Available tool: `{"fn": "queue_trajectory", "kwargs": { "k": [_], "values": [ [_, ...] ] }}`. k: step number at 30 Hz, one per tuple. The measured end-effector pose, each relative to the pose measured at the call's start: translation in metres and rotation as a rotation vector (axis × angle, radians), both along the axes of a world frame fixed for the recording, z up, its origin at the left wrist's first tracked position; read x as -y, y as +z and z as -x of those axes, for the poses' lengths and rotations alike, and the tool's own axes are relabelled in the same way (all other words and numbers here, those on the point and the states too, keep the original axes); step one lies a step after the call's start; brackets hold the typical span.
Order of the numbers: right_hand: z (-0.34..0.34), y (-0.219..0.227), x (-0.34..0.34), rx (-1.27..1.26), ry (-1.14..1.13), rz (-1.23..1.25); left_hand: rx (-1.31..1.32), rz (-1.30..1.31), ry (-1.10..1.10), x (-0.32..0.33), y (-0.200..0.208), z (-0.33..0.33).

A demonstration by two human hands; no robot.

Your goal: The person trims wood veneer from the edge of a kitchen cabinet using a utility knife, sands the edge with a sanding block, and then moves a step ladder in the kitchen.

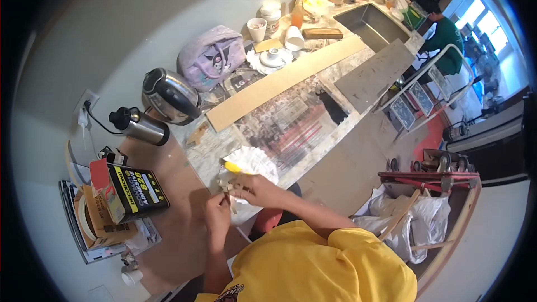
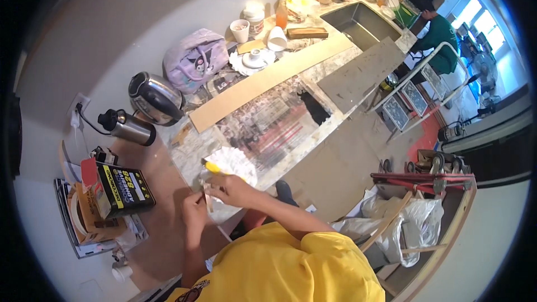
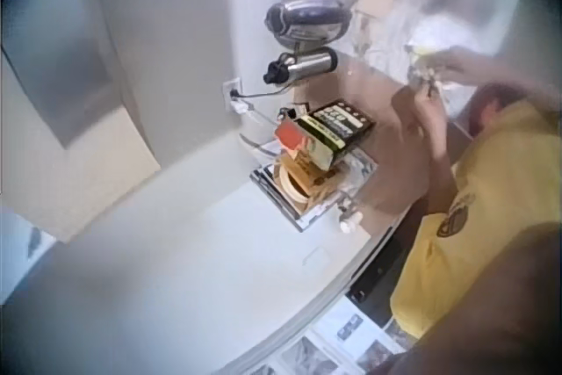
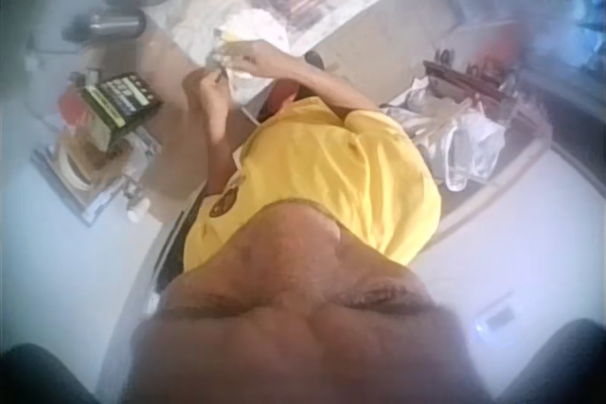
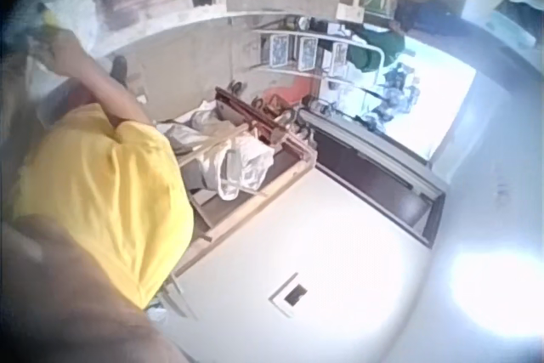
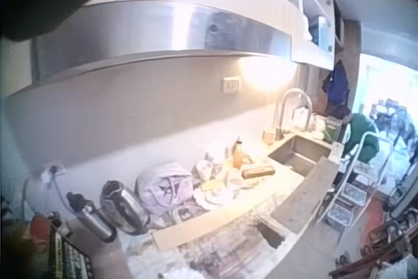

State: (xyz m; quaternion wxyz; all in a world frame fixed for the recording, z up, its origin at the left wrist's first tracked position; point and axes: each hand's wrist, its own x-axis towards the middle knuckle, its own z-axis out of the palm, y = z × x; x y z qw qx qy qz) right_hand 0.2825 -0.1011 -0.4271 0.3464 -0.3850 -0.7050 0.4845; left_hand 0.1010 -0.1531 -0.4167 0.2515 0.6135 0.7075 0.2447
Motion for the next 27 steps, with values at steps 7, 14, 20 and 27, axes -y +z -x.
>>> {"fn": "queue_trajectory", "kwargs": {
  "k": [7,14,20,27],
  "values": [
    [-0.101,0.023,-0.022,-0.278,0.214,0.603,0.280,0.158,-0.171,-0.008,0.018,-0.088],
    [-0.173,0.029,-0.030,-0.662,-0.099,0.832,1.054,0.456,-0.130,-0.036,0.042,-0.136],
    [-0.221,0.059,0.001,-0.717,-0.243,0.880,1.411,0.501,-0.190,-0.015,0.048,-0.148],
    [-0.320,0.064,0.015,-0.087,-0.898,0.424,0.735,-0.273,0.490,-0.030,0.032,-0.026]
  ]
}}
